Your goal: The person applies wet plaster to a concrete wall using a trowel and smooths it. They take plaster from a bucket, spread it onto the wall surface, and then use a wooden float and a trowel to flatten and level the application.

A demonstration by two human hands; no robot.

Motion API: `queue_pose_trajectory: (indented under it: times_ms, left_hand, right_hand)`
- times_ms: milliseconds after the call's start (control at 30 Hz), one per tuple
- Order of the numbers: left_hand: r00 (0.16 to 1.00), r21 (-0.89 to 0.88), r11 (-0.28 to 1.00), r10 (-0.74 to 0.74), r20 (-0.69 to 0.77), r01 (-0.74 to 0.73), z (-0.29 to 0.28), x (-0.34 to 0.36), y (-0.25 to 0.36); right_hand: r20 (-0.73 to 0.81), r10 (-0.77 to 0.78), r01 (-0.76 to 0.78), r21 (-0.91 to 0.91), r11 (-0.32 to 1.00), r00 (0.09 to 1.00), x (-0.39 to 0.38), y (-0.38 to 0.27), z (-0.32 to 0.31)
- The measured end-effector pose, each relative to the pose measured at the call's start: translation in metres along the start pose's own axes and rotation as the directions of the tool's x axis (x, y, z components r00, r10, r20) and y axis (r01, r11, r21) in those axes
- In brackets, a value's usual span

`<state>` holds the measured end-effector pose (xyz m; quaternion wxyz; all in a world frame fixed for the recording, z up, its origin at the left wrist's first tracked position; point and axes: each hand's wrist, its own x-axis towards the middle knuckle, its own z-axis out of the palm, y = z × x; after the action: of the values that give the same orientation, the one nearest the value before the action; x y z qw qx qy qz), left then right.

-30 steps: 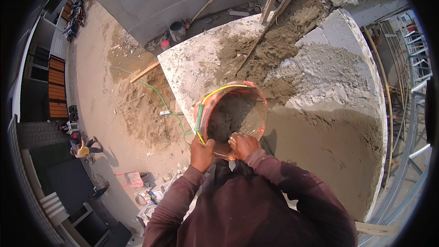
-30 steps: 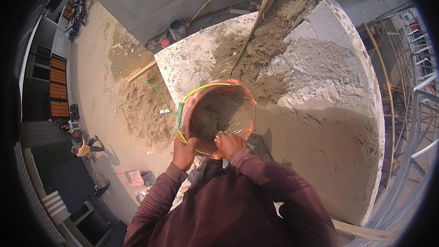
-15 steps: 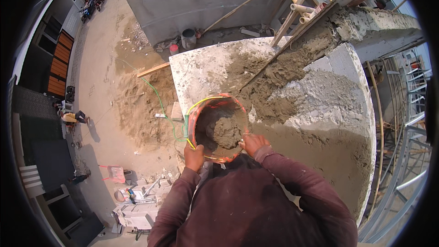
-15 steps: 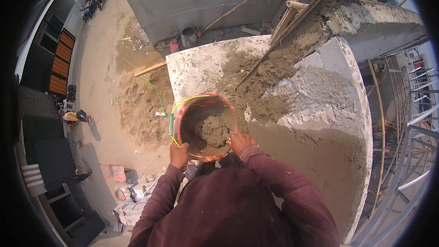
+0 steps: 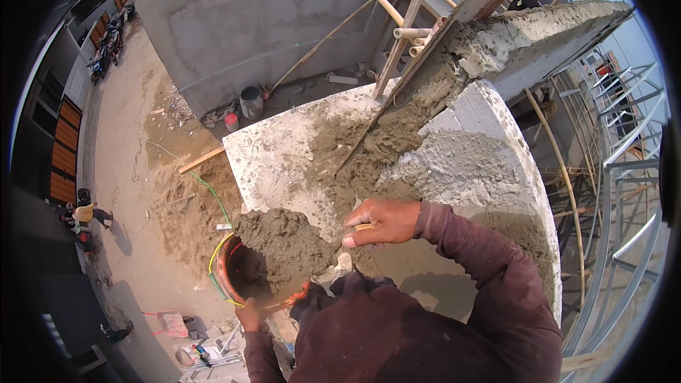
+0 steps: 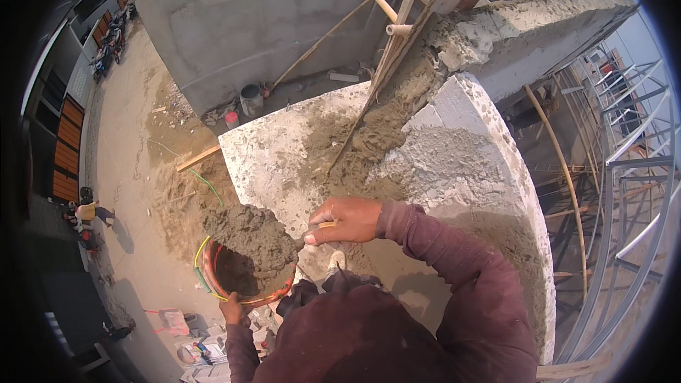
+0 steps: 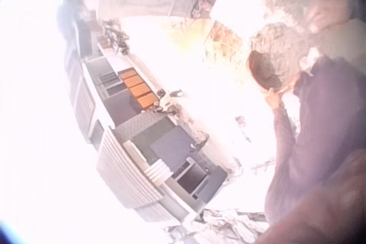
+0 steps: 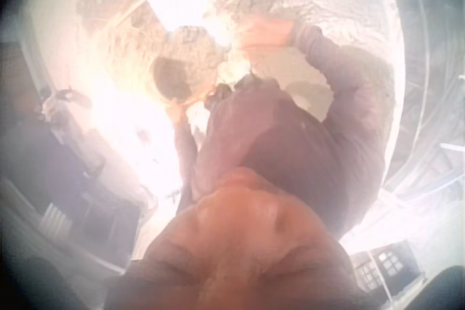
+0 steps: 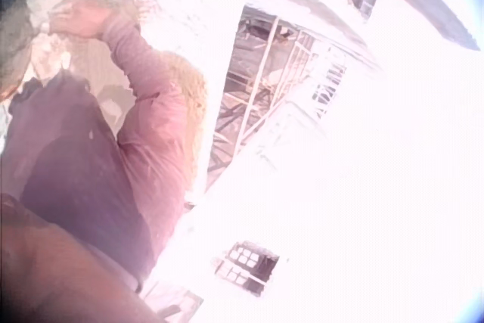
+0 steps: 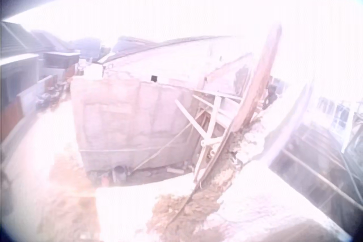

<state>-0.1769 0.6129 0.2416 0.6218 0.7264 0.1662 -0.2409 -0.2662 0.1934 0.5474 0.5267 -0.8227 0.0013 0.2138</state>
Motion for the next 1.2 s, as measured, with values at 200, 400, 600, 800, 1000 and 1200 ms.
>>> queue_pose_trajectory:
  times_ms: [200, 400, 600, 800, 1000, 1200]
  left_hand:
    - [0.995, 0.214, 0.976, -0.024, -0.093, 0.043, -0.018, 0.005, 0.009]
    - [0.995, 0.265, 0.964, 0.007, -0.096, 0.019, -0.051, 0.029, -0.023]
    - [0.989, 0.184, 0.973, 0.128, 0.081, -0.141, -0.008, 0.045, -0.024]
    - [0.941, 0.129, 0.989, 0.03, 0.337, -0.078, 0.066, -0.039, 0.079]
    - [0.875, 0.395, 0.837, 0.186, 0.447, -0.379, 0.12, -0.083, 0.13]
    - [0.864, 0.322, 0.876, 0.183, 0.469, -0.36, 0.148, -0.112, 0.147]
  right_hand:
    - [-0.308, 0.648, -0.396, 0.588, 0.706, 0.697, -0.083, 0.074, -0.074]
    - [-0.897, 0.37, -0.251, 0.311, 0.917, 0.241, -0.162, -0.034, -0.07]
    - [-0.691, 0.494, -0.382, 0.327, 0.864, 0.528, -0.138, -0.009, -0.014]
    - [-0.571, 0.355, -0.639, -0.434, 0.635, 0.741, 0.01, 0.097, 0.113]
    - [-0.527, 0.189, -0.474, -0.482, 0.737, 0.829, 0.055, 0.097, 0.167]
    - [-0.581, 0.346, -0.651, -0.47, 0.596, 0.736, 0.011, 0.107, 0.137]
